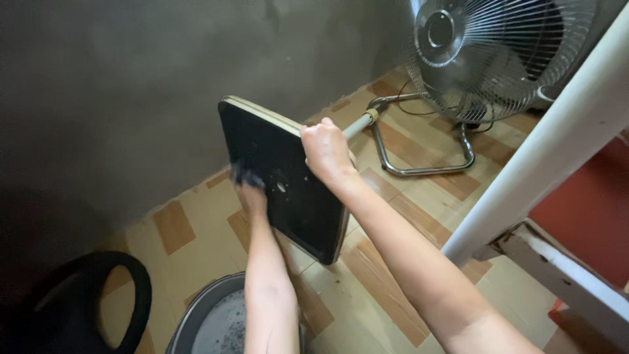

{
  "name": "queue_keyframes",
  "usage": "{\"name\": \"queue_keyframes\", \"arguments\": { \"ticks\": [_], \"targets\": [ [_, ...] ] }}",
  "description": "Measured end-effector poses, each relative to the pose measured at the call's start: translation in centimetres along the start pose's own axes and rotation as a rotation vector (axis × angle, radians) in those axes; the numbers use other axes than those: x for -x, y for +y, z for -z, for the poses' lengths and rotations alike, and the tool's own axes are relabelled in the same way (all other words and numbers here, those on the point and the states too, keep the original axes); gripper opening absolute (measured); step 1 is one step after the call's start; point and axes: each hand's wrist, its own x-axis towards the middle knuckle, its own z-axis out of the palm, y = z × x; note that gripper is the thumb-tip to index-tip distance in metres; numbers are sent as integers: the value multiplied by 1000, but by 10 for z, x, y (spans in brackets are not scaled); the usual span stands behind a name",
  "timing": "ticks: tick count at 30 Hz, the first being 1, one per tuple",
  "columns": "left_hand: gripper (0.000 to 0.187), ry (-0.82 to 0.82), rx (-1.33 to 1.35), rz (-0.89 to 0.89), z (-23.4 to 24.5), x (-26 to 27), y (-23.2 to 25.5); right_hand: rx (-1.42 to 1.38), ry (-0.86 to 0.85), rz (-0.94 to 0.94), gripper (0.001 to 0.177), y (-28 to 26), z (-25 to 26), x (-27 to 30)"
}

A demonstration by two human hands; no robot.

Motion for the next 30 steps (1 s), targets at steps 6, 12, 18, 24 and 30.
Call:
{"name": "queue_keyframes", "arguments": {
  "ticks": [6,12,18,24,30],
  "targets": [
    [33,-20,128,97,20,19,13,-13,21,15,22,0,-3,0],
    [42,-21,97,-603,2,-26,150,-43,30,49,24,5,1,0],
    [36,36,8,-558,-15,-63,165,-42,38,10,21,7,1,0],
    [46,-12,251,-201,-41,-98,106,-72,51,51,24,8,0,1],
    [49,-113,-170,-47,-29,-106,59,-57,42,17,24,5,2,1]
  ]
}}
